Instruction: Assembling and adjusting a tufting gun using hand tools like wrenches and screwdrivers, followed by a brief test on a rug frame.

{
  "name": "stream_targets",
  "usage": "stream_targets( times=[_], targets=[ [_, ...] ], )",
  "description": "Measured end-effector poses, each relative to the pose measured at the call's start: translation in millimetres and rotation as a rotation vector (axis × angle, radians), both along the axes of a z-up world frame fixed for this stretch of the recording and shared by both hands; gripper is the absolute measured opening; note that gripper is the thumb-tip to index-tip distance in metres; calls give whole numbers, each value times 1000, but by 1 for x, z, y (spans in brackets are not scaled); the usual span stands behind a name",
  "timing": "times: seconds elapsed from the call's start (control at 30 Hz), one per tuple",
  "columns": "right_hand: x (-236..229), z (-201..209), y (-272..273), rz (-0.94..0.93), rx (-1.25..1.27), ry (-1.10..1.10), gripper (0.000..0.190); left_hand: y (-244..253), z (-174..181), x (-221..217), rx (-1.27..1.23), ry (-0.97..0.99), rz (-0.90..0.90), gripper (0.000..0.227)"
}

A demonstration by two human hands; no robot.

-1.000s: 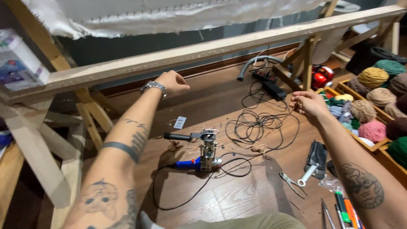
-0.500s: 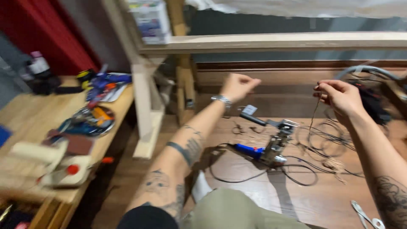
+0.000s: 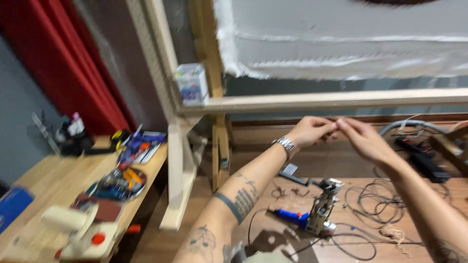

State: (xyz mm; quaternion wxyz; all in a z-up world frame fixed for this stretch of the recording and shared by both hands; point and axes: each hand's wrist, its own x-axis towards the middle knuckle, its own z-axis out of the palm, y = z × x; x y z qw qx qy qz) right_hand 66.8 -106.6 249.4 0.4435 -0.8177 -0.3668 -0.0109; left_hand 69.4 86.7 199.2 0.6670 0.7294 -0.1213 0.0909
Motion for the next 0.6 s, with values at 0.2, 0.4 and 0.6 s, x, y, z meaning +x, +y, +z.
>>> stream_targets(
  times=[0.2,0.4,0.6],
  targets=[
    [-17,12,-46,-13,201,187,58,-17,20,10,65,28,26,23],
    [-41,50,-65,-64,468,611,73,-40,60,-8,-24,20,-62,15],
    [-81,98,-80,-124,595,714,81,-73,124,-73,13,105,54,15]
  ],
)
